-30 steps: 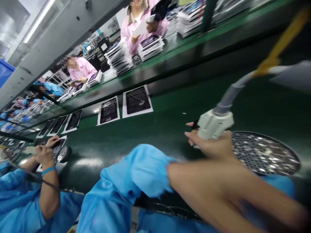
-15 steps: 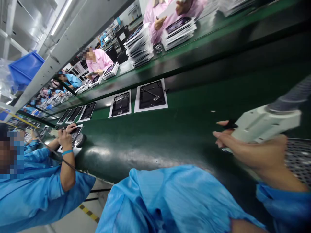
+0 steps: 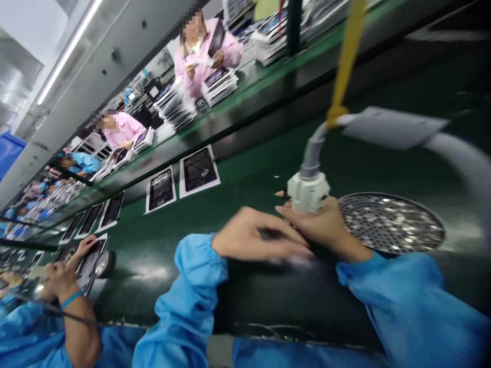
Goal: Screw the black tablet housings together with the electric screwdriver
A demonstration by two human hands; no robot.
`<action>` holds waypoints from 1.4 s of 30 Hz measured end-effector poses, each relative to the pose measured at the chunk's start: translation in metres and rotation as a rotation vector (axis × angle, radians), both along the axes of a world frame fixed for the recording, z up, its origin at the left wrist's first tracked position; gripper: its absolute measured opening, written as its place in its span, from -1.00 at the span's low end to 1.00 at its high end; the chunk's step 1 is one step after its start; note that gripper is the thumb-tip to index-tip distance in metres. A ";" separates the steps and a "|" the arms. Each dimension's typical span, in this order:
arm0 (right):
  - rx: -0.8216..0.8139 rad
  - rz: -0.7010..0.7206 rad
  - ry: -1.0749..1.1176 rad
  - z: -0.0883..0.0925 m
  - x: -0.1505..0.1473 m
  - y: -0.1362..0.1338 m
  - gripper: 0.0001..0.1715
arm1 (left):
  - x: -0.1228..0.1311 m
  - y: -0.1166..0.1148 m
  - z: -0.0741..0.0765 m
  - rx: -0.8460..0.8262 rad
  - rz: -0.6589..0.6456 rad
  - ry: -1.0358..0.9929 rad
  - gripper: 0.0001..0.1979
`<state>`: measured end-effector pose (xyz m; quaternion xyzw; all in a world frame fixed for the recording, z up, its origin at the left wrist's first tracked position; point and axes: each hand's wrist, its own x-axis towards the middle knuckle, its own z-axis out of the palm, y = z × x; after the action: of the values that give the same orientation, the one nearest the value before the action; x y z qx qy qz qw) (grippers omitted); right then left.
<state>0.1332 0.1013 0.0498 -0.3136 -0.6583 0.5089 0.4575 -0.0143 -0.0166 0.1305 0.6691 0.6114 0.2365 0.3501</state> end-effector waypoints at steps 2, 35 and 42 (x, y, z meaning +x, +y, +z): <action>0.068 0.005 0.015 0.000 -0.002 0.001 -0.83 | -0.020 0.025 -0.012 0.020 0.160 0.191 -0.78; 0.119 0.051 -0.020 0.015 0.001 0.008 -0.75 | -0.036 0.064 -0.063 0.294 0.143 0.681 -0.69; 0.084 0.034 -0.034 0.032 0.038 0.032 -0.70 | 0.031 0.026 -0.069 0.181 0.011 0.669 -0.64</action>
<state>0.1708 0.1328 0.0819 -0.2915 -0.6920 0.4831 0.4504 0.0170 0.0098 0.0616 0.7345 0.6726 0.0592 0.0679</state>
